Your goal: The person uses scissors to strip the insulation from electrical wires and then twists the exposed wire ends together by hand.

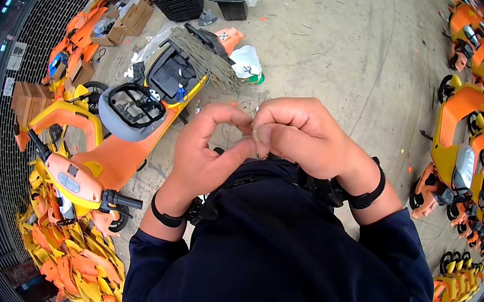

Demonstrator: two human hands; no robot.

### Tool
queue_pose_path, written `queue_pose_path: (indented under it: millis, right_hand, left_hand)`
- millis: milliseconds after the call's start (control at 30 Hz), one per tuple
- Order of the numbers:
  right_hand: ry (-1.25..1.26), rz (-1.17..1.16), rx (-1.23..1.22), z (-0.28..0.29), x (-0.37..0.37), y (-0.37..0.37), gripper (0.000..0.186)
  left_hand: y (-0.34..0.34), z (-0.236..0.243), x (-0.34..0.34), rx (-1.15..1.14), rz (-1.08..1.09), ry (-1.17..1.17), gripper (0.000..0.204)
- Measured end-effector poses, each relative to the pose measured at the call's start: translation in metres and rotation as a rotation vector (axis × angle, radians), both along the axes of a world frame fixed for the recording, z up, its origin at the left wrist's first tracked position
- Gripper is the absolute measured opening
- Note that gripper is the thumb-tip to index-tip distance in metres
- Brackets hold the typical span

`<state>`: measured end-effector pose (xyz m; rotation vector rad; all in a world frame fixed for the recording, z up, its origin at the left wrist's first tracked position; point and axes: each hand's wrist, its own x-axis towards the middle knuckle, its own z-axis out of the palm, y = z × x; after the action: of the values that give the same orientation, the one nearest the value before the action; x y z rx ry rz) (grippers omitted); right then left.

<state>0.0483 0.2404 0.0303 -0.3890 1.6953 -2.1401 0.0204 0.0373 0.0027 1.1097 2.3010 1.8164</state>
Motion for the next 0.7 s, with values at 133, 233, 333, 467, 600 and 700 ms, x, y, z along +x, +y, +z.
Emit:
queue_pose_path:
  millis: [133,233,333,467,600,700]
  right_hand:
    - [-0.054,-0.048,-0.013,-0.002,0.001,0.001,0.016]
    - [-0.066,-0.033,-0.075,-0.002,0.0,0.0,0.016]
    - [-0.058,-0.02,-0.062,-0.002,0.0,0.0,0.016]
    - [-0.061,-0.058,-0.001,-0.002,-0.002,0.002,0.015]
    - [0.163,-0.162,0.245,-0.004,-0.003,0.0,0.012]
    - [0.535,-0.281,0.431,-0.01,-0.008,-0.008,0.008]
  left_hand:
    - [-0.003,0.0,-0.004,-0.052,-0.071,-0.031,0.029]
    - [0.008,0.0,-0.001,0.113,-0.037,-0.113,0.029]
    - [0.014,0.001,0.002,0.27,-0.05,-0.263,0.021]
    - [0.005,0.006,-0.006,0.082,-0.034,-0.119,0.013]
    - [0.0,0.019,-0.007,-0.056,0.067,0.057,0.005]
    - [0.001,0.018,-0.008,-0.065,0.127,0.138,0.004]
